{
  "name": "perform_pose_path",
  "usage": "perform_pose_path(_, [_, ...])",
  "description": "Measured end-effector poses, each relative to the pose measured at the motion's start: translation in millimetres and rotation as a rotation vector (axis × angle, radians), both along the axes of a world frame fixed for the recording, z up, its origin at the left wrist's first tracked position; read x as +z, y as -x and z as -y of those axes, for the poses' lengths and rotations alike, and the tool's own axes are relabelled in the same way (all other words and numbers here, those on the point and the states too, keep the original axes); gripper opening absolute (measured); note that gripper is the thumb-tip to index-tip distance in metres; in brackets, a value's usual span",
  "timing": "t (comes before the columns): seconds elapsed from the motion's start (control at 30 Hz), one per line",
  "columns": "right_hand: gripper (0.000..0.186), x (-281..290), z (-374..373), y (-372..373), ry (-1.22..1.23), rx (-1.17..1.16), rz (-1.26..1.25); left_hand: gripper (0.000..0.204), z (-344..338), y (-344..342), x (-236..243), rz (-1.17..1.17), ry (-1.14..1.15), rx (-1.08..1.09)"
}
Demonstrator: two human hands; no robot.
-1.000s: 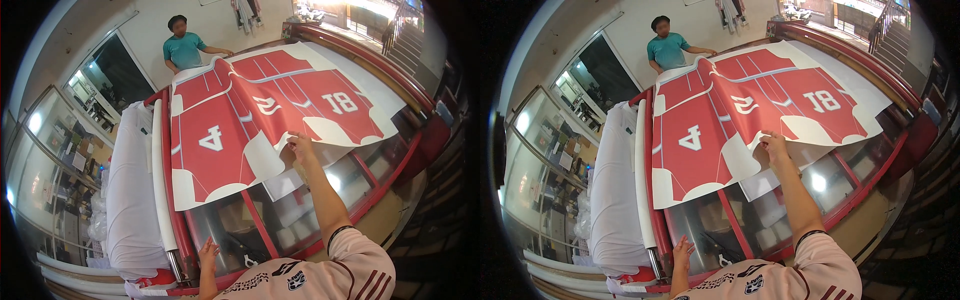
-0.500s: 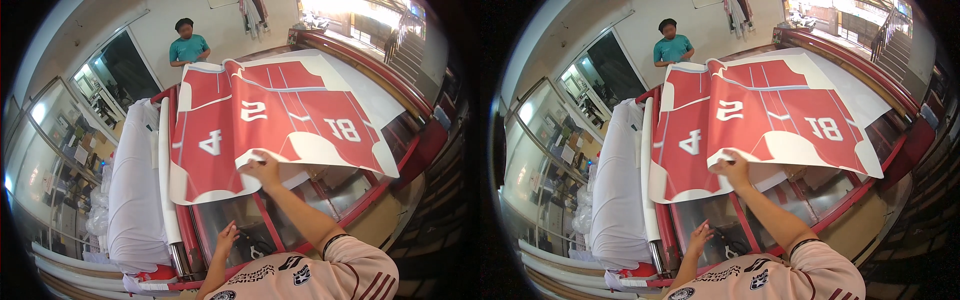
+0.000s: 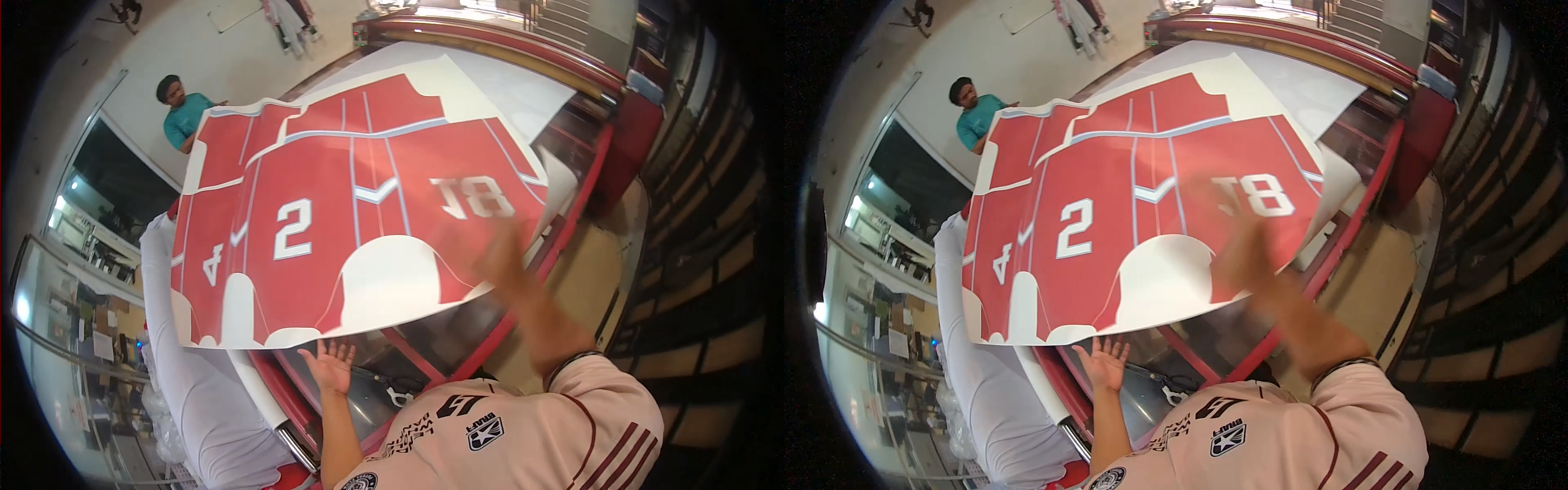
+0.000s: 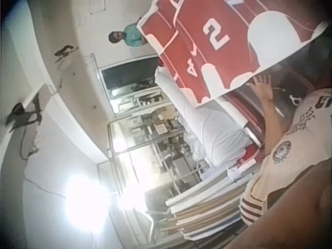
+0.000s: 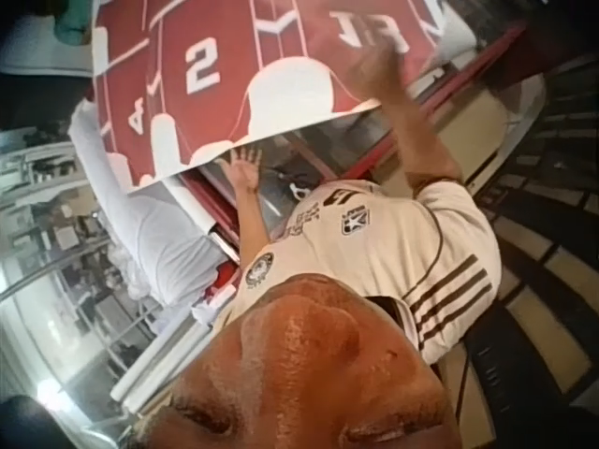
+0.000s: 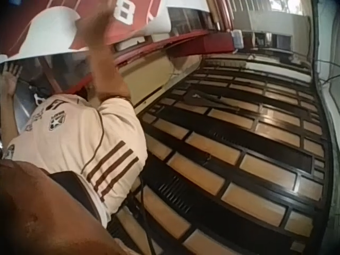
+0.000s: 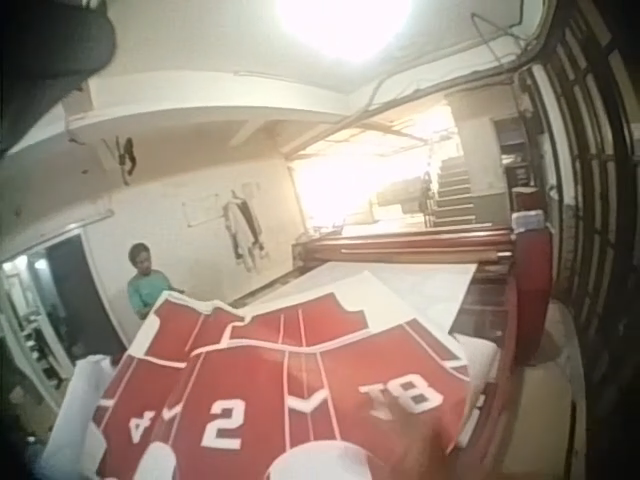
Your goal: Cutting and preparing printed fabric sections on a large workstation.
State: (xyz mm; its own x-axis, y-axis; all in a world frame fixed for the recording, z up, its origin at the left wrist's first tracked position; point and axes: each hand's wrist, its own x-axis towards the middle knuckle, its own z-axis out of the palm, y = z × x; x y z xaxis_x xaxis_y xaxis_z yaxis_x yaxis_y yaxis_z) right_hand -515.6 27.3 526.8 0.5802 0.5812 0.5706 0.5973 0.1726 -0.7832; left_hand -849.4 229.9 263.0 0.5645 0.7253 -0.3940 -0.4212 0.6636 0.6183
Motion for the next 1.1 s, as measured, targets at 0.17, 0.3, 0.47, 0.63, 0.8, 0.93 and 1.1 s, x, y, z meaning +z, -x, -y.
perform_pose_path(0.17, [0.067, -105, 108, -257, 0.567, -1.039, -0.103, 0.108, 8, 6, 20, -0.071, -0.008, 0.039])
perform_pose_path(0.3, [0.057, -247, 171, -266, 0.528, -0.475, -1.223, 0.096, 28, 16, -4, -0.236, 0.136, -0.001])
perform_pose_path(0.47, [0.025, -243, 209, -187, 0.031, -0.422, -1.178, 0.076, 108, 50, 11, -0.381, -0.035, -0.144])
perform_pose_path(0.63, [0.012, -144, 178, -50, -0.233, -0.176, -0.922, 0.080, 173, 61, 73, -0.311, -0.354, -0.573])
perform_pose_path(0.8, [0.015, -65, 117, 61, -0.299, 0.055, -0.821, 0.095, 180, 28, 137, -0.075, -0.163, -0.728])
perform_pose_path(0.93, [0.012, -44, 118, 153, -0.010, 0.021, -0.347, 0.107, 197, 42, 175, 0.184, 0.127, -0.551])
perform_pose_path(1.1, [0.018, -64, 136, 222, -0.014, 0.303, -0.042, 0.051, 183, 90, 173, -0.231, 0.127, 0.034])
